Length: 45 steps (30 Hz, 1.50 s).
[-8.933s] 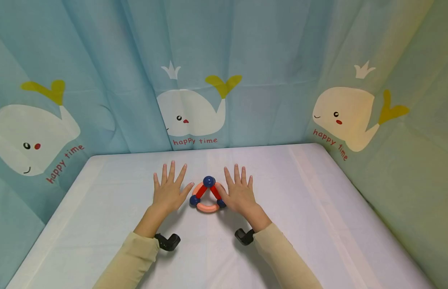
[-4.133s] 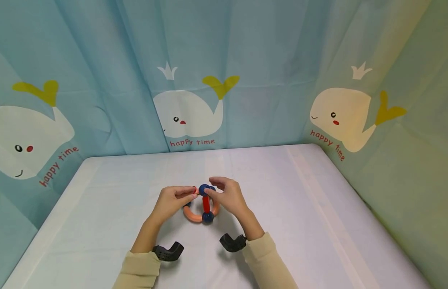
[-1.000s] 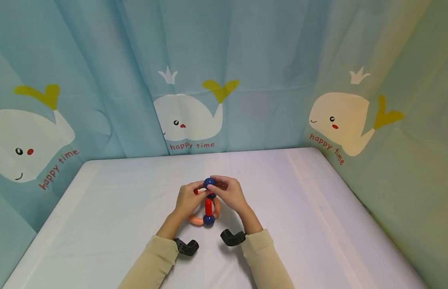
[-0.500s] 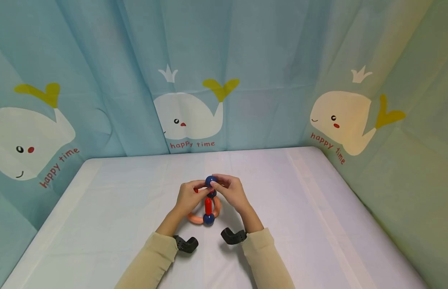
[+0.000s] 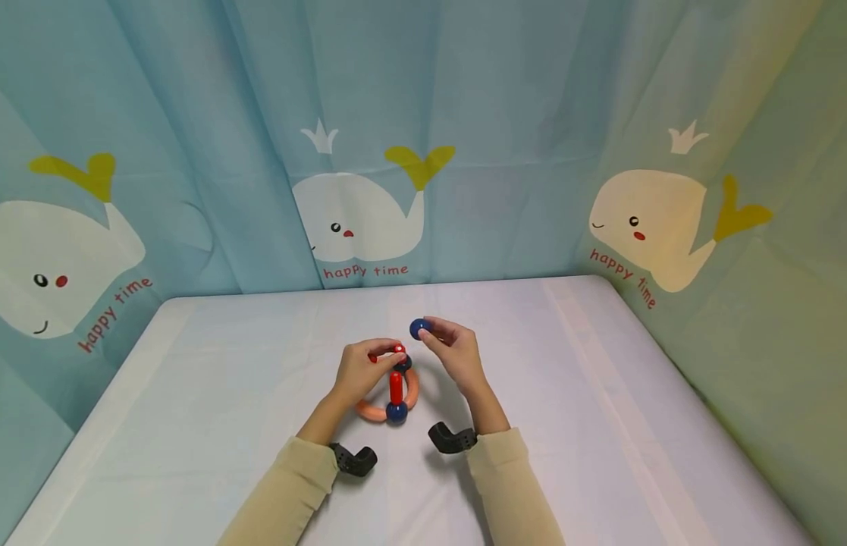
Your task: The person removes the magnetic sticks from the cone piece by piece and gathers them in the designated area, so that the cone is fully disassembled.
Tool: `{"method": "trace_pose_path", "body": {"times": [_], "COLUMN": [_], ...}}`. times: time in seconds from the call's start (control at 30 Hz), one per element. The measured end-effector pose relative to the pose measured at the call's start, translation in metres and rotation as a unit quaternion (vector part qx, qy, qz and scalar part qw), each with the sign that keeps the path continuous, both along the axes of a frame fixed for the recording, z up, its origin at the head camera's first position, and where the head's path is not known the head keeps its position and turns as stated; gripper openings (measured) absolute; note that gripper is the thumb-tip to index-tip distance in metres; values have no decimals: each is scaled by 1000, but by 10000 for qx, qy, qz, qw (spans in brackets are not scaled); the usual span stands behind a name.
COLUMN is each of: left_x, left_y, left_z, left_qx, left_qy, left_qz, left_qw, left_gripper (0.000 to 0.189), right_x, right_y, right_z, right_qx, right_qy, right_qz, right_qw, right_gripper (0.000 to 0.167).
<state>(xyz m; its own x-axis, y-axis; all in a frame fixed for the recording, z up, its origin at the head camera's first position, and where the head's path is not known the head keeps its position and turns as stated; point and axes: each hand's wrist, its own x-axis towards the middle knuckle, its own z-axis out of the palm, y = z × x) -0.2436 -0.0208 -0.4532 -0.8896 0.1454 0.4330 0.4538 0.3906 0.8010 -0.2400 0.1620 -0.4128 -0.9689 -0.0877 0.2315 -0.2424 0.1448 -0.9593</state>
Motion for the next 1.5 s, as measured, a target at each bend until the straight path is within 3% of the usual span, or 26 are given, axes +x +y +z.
{"method": "trace_pose_path", "body": {"times": [0.23, 0.6, 0.73, 1.03, 1.5], "left_x": [0, 2, 2, 3, 3], "left_y": [0, 0, 0, 3, 1], "left_z": [0, 3, 2, -2, -3], "left_qx": [94, 124, 124, 164, 123], "left_qy": [-166, -182, -164, -289, -350], "left_qz": [-24, -43, -16, -52, 128], "left_qw": [9998, 9997, 9998, 9994, 9992], "left_gripper": [24, 26, 26, 26, 29], "right_x": [-15, -28, -33, -41, -45], "right_y": [13, 28, 32, 38, 32], "right_z": [-18, -34, -40, -48, -52], "right_qx": [225, 430, 734, 1266, 1669], "right_qy": [-61, -355, -428, -167, -409], "right_qz": [-470, -748, -754, -727, -677], "right_qw": [9986, 9956, 9935, 9892, 9828], "right_gripper": [39, 40, 41, 40, 42]}}
